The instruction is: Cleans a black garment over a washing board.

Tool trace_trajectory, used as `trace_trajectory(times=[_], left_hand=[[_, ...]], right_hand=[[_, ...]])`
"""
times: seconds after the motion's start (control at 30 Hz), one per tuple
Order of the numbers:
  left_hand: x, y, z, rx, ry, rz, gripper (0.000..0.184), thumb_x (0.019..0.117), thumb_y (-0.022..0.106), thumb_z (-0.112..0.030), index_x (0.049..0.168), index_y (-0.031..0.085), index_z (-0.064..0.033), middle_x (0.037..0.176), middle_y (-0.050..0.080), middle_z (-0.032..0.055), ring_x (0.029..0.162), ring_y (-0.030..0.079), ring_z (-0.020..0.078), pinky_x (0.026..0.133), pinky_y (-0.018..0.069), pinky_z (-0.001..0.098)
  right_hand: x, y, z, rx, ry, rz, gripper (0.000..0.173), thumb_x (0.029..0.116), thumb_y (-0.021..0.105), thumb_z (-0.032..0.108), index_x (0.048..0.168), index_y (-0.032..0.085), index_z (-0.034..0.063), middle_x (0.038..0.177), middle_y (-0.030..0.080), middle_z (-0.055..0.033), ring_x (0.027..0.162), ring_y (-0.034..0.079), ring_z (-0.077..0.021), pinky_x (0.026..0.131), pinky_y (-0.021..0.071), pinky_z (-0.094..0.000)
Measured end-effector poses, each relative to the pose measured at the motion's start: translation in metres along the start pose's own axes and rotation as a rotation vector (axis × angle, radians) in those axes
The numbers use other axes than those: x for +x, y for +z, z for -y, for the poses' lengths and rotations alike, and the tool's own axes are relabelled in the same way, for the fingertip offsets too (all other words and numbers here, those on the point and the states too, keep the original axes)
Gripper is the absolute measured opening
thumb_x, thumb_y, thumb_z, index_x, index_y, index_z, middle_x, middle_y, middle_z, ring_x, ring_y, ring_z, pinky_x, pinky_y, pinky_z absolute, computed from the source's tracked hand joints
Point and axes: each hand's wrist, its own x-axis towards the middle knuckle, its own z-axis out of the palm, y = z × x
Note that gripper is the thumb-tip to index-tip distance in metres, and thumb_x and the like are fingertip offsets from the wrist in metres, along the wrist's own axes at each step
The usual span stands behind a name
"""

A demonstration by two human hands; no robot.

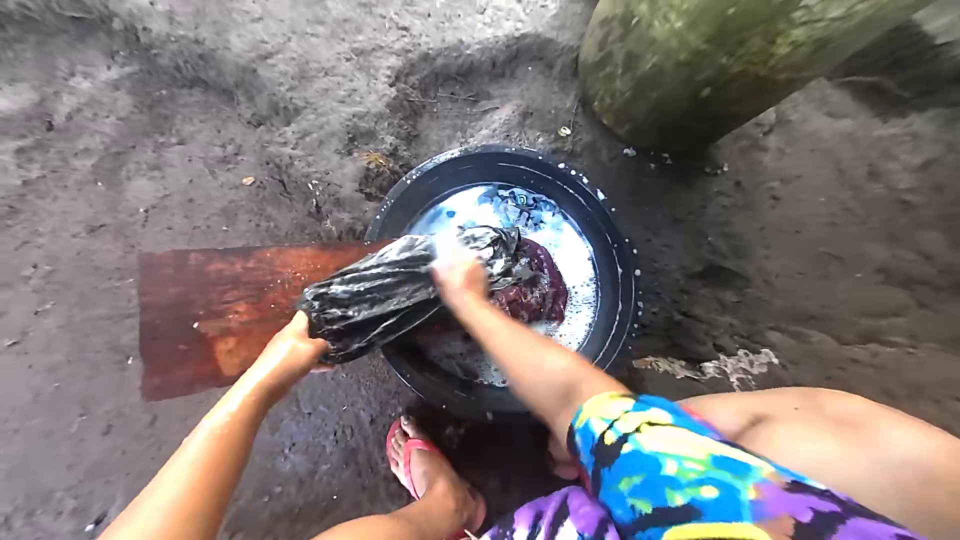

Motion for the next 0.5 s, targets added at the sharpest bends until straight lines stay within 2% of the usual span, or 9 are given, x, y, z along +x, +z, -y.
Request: trace_trajectory(times=[0.07, 0.1, 0.17, 0.23, 0.3, 0.4, 0.43, 0.5], left_hand=[[0.000, -0.001, -0.001, -0.007, 0.002, 0.000, 0.059, 0.0936, 0.056, 0.004, 0.149, 0.037, -0.0060, 0.129, 0.062, 0.0200, 0.100, 0.072, 0.0258, 0.079, 0.0628, 0.0432], [-0.001, -0.001, -0.001, -0.012, -0.004, 0.000, 0.059, 0.0945, 0.056, 0.004, 0.149, 0.037, -0.0063, 0.129, 0.062, 0.0203, 0.100, 0.071, 0.0259, 0.080, 0.0623, 0.0435], [-0.004, 0.000, 0.001, 0.001, -0.029, -0.011, 0.059, 0.0945, 0.057, 0.005, 0.149, 0.037, -0.0049, 0.130, 0.061, 0.0224, 0.102, 0.071, 0.0282, 0.082, 0.0621, 0.0462], [-0.003, 0.000, 0.000, 0.020, -0.037, -0.020, 0.058, 0.0941, 0.058, 0.005, 0.148, 0.038, -0.0044, 0.129, 0.061, 0.0222, 0.101, 0.071, 0.0278, 0.082, 0.0621, 0.0458], [-0.005, 0.002, -0.005, 0.029, -0.045, -0.009, 0.056, 0.0949, 0.057, 0.005, 0.147, 0.040, -0.0044, 0.129, 0.062, 0.0216, 0.101, 0.071, 0.0278, 0.082, 0.0619, 0.0456], [-0.004, 0.001, -0.011, -0.019, -0.037, 0.017, 0.051, 0.0964, 0.056, 0.004, 0.145, 0.043, -0.0050, 0.126, 0.063, 0.0199, 0.099, 0.071, 0.0262, 0.080, 0.0621, 0.0430], [-0.003, 0.001, -0.013, -0.057, -0.025, 0.020, 0.046, 0.0976, 0.055, 0.003, 0.142, 0.046, -0.0043, 0.123, 0.064, 0.0184, 0.097, 0.071, 0.0236, 0.079, 0.0618, 0.0399], [-0.007, 0.000, -0.020, -0.134, 0.005, 0.033, 0.033, 0.1011, 0.055, -0.001, 0.134, 0.054, -0.0018, 0.116, 0.068, 0.0151, 0.093, 0.071, 0.0183, 0.080, 0.0607, 0.0343]], right_hand=[[-0.051, 0.030, 0.061, 0.124, -0.253, 0.132, 0.061, 0.0976, 0.065, 0.042, 0.151, 0.053, 0.0145, 0.140, 0.059, -0.0231, 0.120, 0.063, -0.0393, 0.095, 0.0546, -0.0570], [-0.065, 0.036, 0.077, 0.128, -0.347, 0.252, 0.061, 0.1001, 0.062, 0.044, 0.155, 0.049, 0.0214, 0.141, 0.058, -0.0218, 0.122, 0.062, -0.0378, 0.097, 0.0535, -0.0556], [-0.060, 0.031, 0.070, 0.111, -0.408, 0.341, 0.059, 0.1025, 0.057, 0.047, 0.157, 0.045, 0.0285, 0.140, 0.059, -0.0218, 0.120, 0.063, -0.0382, 0.094, 0.0538, -0.0574], [-0.018, 0.013, 0.020, 0.027, -0.311, 0.206, 0.062, 0.1013, 0.056, 0.049, 0.158, 0.044, 0.0274, 0.139, 0.059, -0.0228, 0.117, 0.064, -0.0401, 0.090, 0.0554, -0.0601], [0.029, -0.015, -0.042, -0.089, -0.099, 0.096, 0.066, 0.1008, 0.055, 0.049, 0.160, 0.041, 0.0223, 0.142, 0.058, -0.0251, 0.121, 0.063, -0.0429, 0.095, 0.0536, -0.0626], [0.073, -0.057, -0.102, -0.038, 0.249, 0.100, 0.074, 0.1015, 0.055, 0.051, 0.161, 0.034, 0.0129, 0.144, 0.053, -0.0301, 0.124, 0.059, -0.0489, 0.099, 0.0489, -0.0676], [0.079, -0.065, -0.111, 0.031, 0.300, 0.098, 0.075, 0.0998, 0.059, 0.050, 0.159, 0.035, 0.0109, 0.140, 0.057, -0.0286, 0.124, 0.060, -0.0472, 0.101, 0.0485, -0.0669], [0.076, -0.071, -0.114, 0.255, 0.347, 0.064, 0.067, 0.0939, 0.071, 0.046, 0.143, 0.055, 0.0044, 0.134, 0.061, -0.0290, 0.125, 0.059, -0.0455, 0.104, 0.0459, -0.0658]])
